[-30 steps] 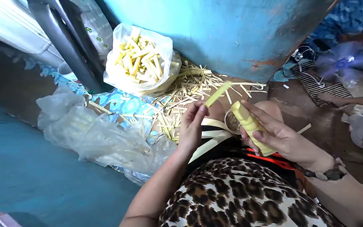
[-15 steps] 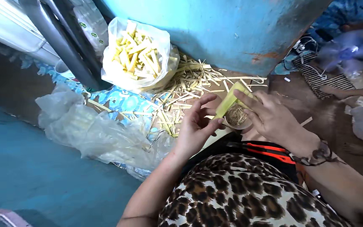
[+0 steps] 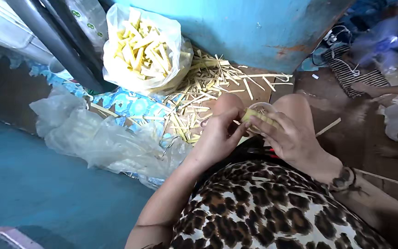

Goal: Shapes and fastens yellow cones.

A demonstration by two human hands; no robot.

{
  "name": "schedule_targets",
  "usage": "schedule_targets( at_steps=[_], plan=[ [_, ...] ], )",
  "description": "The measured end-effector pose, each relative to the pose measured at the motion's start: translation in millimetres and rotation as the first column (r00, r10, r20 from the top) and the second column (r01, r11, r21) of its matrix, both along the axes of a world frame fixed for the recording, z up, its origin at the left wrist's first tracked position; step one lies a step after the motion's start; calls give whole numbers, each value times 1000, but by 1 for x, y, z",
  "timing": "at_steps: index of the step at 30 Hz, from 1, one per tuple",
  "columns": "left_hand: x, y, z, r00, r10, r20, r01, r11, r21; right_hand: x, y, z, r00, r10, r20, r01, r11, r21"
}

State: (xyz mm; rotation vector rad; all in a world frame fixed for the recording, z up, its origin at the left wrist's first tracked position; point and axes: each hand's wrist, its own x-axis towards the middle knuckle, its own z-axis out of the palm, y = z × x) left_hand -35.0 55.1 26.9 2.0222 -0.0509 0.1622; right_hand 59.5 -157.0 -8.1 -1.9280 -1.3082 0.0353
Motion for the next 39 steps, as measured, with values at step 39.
schedule_targets(
  at_steps=[39],
  plan=[
    [25, 29, -20, 985, -87, -148, 39, 952, -304, -6, -40, -14, 344, -46, -938, 269, 962, 52]
  ],
)
